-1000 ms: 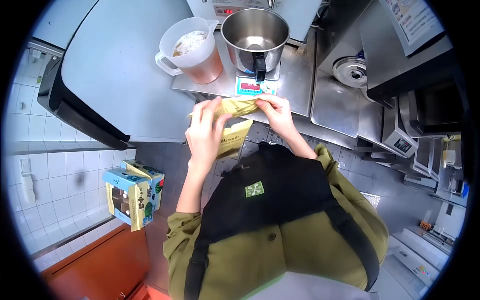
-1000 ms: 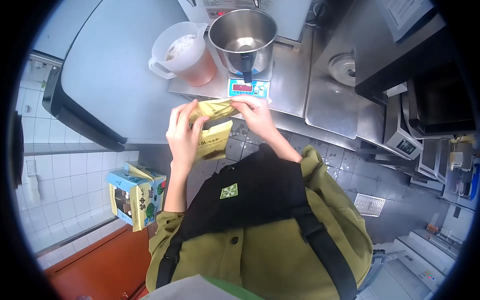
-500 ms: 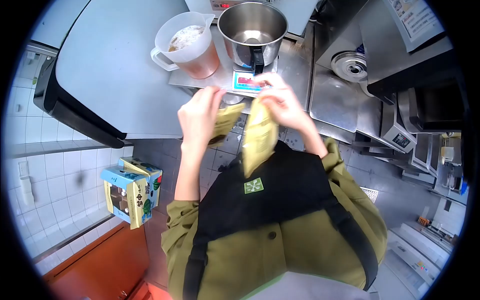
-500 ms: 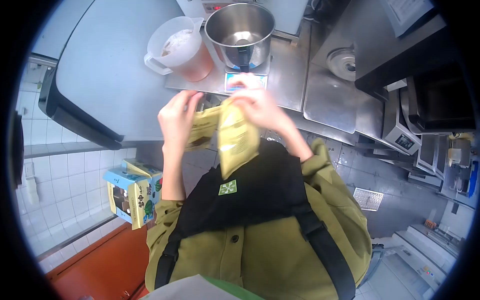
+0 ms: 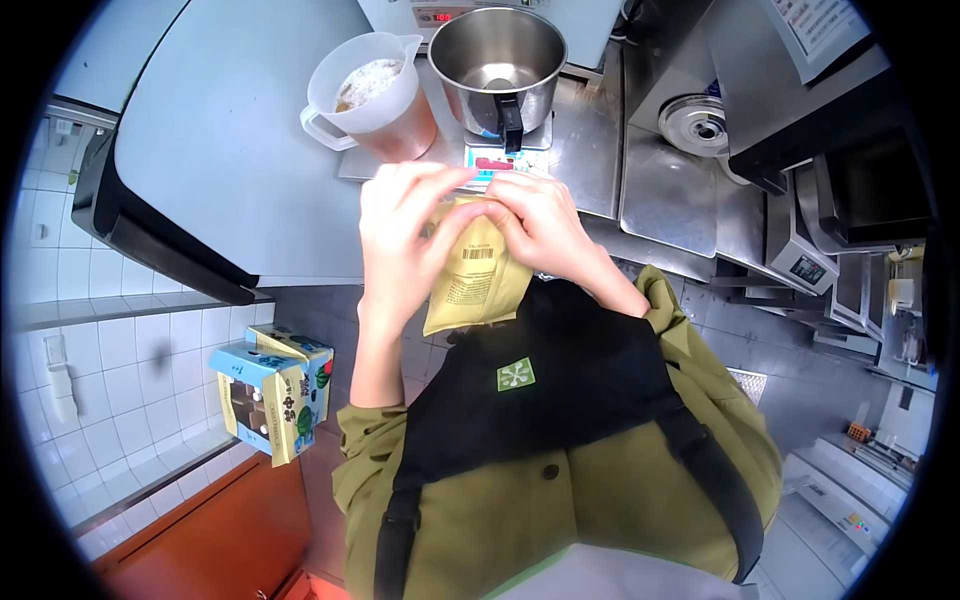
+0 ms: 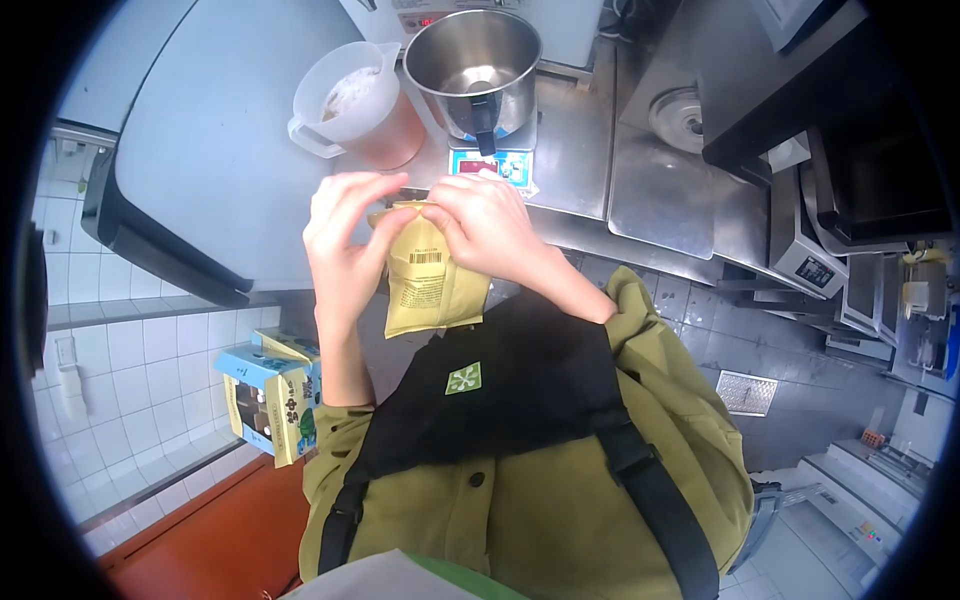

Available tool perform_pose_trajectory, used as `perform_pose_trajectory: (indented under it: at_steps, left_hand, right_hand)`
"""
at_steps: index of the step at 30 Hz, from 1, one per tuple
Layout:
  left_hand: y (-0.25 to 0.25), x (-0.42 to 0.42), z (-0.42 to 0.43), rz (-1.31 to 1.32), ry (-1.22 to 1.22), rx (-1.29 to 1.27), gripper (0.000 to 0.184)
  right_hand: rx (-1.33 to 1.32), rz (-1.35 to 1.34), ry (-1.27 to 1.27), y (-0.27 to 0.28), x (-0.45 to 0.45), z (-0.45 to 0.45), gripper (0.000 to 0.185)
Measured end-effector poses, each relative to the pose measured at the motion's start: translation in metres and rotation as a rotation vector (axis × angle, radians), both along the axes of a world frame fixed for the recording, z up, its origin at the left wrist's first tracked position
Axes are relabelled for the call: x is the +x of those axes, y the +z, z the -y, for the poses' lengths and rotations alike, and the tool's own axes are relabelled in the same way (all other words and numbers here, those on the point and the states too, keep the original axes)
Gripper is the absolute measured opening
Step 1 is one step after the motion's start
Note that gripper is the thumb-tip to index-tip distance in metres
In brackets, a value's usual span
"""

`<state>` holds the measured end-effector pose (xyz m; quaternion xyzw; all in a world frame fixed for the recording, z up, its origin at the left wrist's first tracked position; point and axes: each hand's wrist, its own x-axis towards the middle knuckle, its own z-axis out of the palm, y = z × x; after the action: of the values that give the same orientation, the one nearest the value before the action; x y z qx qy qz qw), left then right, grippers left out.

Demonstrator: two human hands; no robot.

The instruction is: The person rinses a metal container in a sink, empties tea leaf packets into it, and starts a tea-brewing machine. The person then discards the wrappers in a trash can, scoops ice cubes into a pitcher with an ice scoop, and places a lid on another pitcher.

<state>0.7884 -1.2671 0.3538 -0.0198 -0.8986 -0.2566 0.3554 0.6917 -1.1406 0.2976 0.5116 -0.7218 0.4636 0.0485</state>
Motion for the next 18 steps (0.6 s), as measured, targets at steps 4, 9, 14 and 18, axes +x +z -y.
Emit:
perform_pose_trajectory:
  at_steps: [4,9,14,18]
  left_hand:
    - [-0.006,0.0,-0.001,0.042,-0.018,-0.038,0.014]
    - [-0.008,0.005,-0.015,0.081,0.04,-0.015,0.014]
    - [-0.02,0.005,-0.024,0.066,0.043,-0.082,0.019]
    - [-0.031,0.004,-0.029,-0.071,0.016,-0.107,0.022]
  right_hand:
    - [-0.015,-0.089,0.005,0.003,0.003,0.0,0.012]
    - [-0.12,-0.125,0.002,0.006,0.009,-0.001,0.009]
    - [-0.153,0.02,0.129,-0.001,0.004,-0.003,0.008]
    - [-0.174,0.238,0.302,0.0,0.006,-0.008,0.006]
